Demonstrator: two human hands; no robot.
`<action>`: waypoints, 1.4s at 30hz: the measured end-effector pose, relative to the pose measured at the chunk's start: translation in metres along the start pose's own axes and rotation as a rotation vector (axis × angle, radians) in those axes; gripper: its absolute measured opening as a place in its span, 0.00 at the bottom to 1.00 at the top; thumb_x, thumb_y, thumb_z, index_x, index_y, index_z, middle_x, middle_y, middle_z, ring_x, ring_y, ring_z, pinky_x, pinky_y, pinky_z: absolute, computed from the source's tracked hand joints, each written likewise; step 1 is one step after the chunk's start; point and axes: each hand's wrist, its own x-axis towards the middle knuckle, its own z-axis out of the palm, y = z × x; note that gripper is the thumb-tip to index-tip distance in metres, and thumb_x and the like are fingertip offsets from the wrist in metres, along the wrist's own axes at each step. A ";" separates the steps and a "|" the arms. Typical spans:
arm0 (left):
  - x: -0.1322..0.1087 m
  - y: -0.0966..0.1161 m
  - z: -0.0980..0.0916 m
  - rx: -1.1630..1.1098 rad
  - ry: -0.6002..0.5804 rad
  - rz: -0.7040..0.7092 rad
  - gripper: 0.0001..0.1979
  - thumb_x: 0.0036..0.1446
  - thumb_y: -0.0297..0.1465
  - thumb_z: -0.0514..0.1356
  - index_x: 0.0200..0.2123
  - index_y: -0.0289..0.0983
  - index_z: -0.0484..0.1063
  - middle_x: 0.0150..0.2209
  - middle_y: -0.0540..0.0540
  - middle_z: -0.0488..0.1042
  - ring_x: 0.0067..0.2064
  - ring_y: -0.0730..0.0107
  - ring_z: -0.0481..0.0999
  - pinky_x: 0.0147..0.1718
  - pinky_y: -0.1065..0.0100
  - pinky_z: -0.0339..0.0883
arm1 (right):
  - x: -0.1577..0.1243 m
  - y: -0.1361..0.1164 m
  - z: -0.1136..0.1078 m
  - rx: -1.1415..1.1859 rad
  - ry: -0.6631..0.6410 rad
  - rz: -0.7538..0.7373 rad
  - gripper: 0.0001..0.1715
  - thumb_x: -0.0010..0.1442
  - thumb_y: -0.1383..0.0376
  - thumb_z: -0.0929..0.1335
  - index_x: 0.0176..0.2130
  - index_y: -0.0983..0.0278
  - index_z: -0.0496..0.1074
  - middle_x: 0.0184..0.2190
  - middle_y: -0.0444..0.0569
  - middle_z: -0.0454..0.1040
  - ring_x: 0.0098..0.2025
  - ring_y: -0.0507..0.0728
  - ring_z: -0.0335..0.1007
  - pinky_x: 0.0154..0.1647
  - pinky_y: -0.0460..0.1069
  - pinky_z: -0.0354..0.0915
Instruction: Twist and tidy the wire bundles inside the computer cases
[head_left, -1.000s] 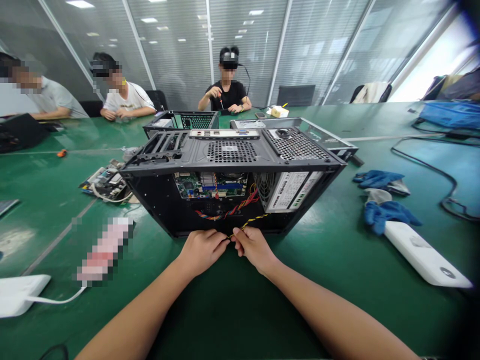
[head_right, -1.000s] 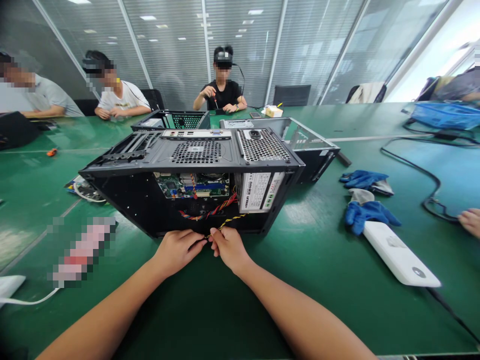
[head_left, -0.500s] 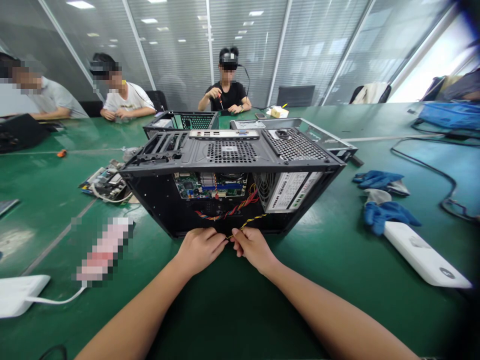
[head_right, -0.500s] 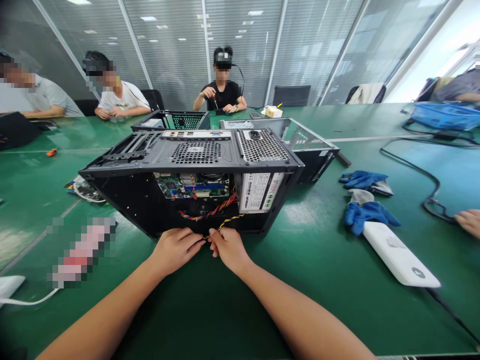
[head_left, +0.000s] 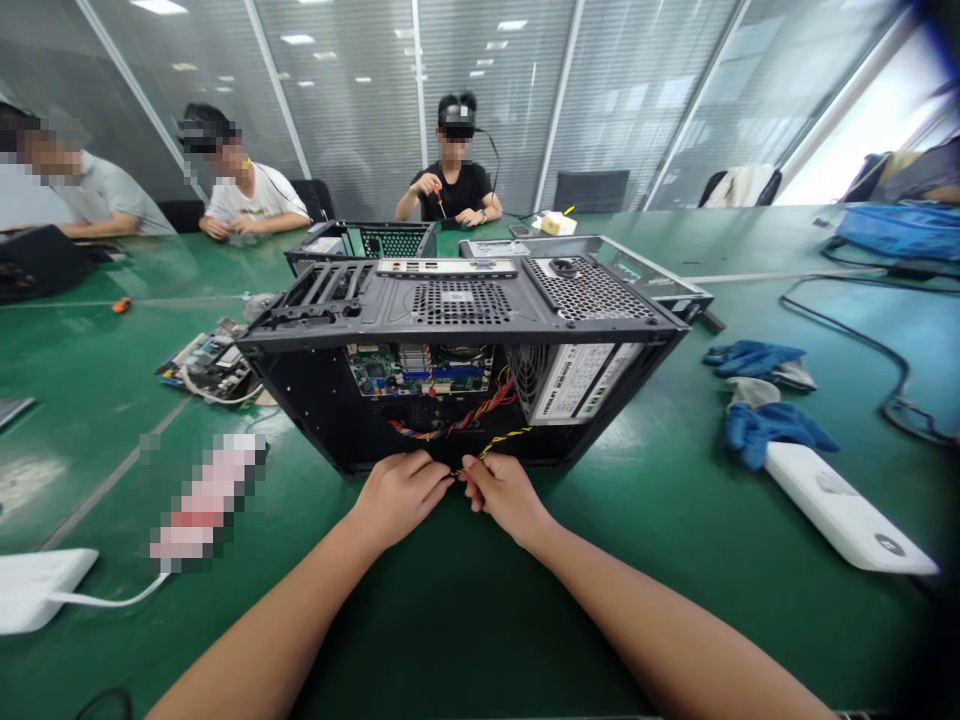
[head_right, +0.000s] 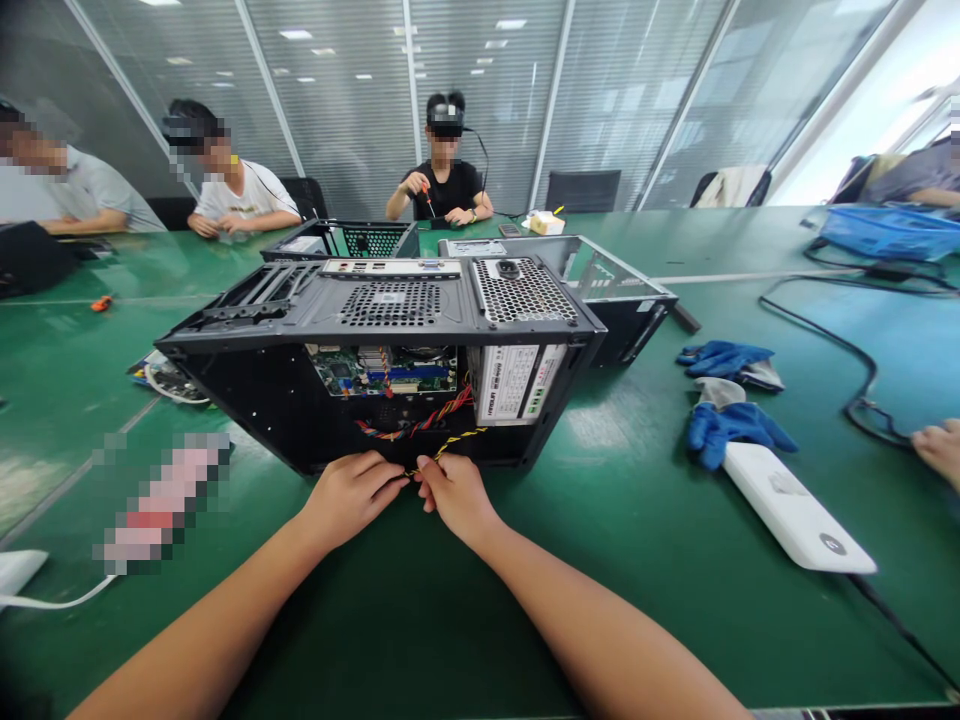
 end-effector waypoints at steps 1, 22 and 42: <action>0.000 -0.001 0.000 0.004 0.017 0.006 0.11 0.64 0.34 0.55 0.34 0.37 0.75 0.27 0.48 0.72 0.27 0.73 0.71 0.30 0.70 0.66 | 0.000 0.000 0.000 0.001 -0.004 0.005 0.22 0.61 0.54 0.63 0.24 0.66 0.68 0.16 0.43 0.67 0.16 0.48 0.63 0.19 0.44 0.57; 0.001 0.002 -0.002 -0.068 0.098 -0.053 0.09 0.64 0.32 0.55 0.38 0.36 0.74 0.31 0.47 0.74 0.30 0.72 0.73 0.32 0.69 0.70 | 0.000 -0.001 0.000 0.025 -0.001 0.000 0.22 0.60 0.52 0.64 0.26 0.66 0.70 0.17 0.42 0.67 0.16 0.48 0.62 0.19 0.45 0.58; 0.002 0.002 0.001 -0.037 0.025 -0.047 0.10 0.64 0.34 0.55 0.35 0.37 0.74 0.28 0.48 0.72 0.28 0.72 0.72 0.30 0.69 0.67 | 0.000 -0.002 0.000 -0.004 0.033 0.004 0.20 0.60 0.55 0.64 0.24 0.66 0.69 0.16 0.42 0.65 0.15 0.48 0.61 0.19 0.45 0.57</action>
